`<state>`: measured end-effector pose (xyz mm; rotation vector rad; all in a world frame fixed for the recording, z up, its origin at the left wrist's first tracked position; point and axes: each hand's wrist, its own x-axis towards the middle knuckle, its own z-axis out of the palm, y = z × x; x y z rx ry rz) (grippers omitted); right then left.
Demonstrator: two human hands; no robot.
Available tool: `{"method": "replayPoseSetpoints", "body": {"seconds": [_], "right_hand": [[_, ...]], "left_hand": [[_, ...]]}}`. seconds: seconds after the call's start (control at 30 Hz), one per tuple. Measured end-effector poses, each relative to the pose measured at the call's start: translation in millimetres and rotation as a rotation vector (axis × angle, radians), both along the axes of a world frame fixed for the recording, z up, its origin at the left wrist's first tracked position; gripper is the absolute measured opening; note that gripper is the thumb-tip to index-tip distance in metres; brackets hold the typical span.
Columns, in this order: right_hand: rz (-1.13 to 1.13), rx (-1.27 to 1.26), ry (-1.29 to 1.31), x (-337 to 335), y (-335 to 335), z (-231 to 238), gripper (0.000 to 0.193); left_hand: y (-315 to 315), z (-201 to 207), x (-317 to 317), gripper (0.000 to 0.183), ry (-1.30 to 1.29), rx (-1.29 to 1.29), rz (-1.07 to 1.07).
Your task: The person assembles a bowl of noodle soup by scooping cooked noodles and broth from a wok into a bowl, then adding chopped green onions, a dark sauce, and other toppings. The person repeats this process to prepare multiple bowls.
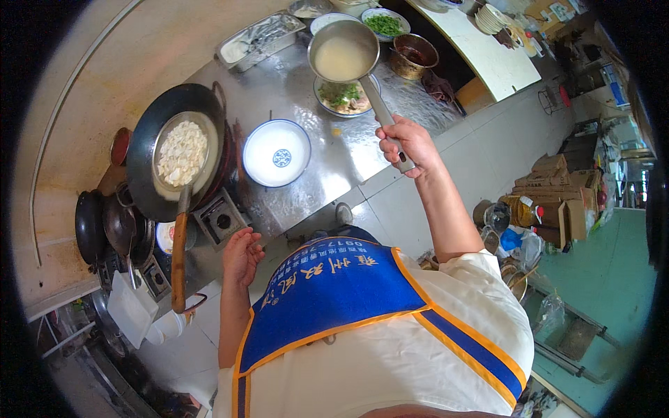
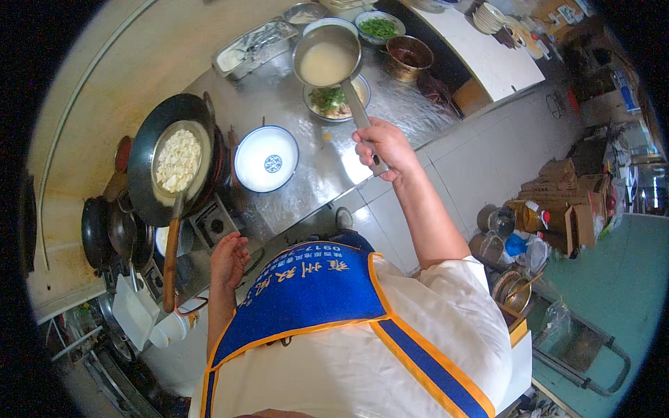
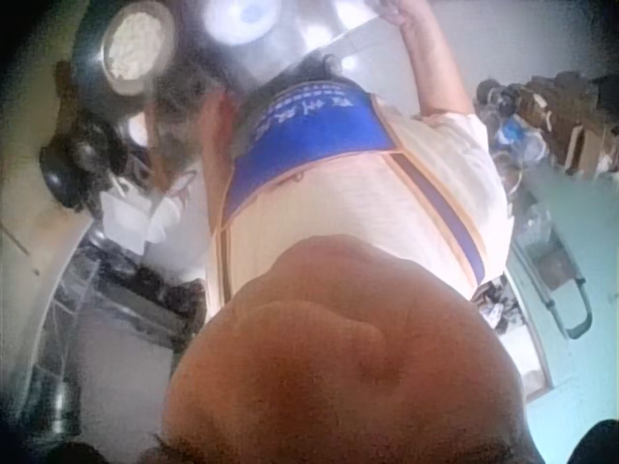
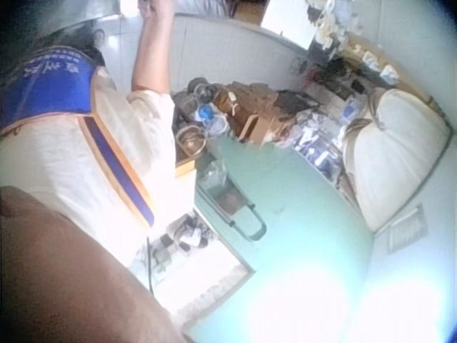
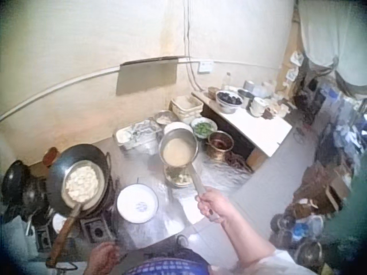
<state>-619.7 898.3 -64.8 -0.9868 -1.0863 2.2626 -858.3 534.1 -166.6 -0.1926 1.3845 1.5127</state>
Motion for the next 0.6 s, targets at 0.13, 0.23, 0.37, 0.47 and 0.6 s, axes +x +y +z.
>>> {"method": "replayPoseSetpoints", "body": {"seconds": [0.13,0.23,0.37,0.47,0.6], "right_hand": [[-0.084,0.045,-0.152,26.4,29.5,-17.8,0.006],[-0.026,0.076,-0.253,44.7,49.4,-25.3,0.006],[-0.005,0.094,-0.284,56.8,64.9,-37.5,0.006],[0.008,0.099,-0.273,61.6,72.6,-43.5,0.006],[0.017,0.083,-0.282,58.9,75.4,-46.9,0.006]], "left_hand": [[26.0,-2.4,13.2,0.018,0.012,-0.051,-0.027],[40.4,-7.6,20.8,0.018,-0.007,-0.047,-0.030],[52.8,-13.1,29.1,0.018,-0.031,-0.048,-0.023],[61.7,-15.7,31.2,0.018,-0.028,-0.058,-0.024],[65.3,-13.5,30.7,0.017,-0.004,-0.070,-0.018]]}}
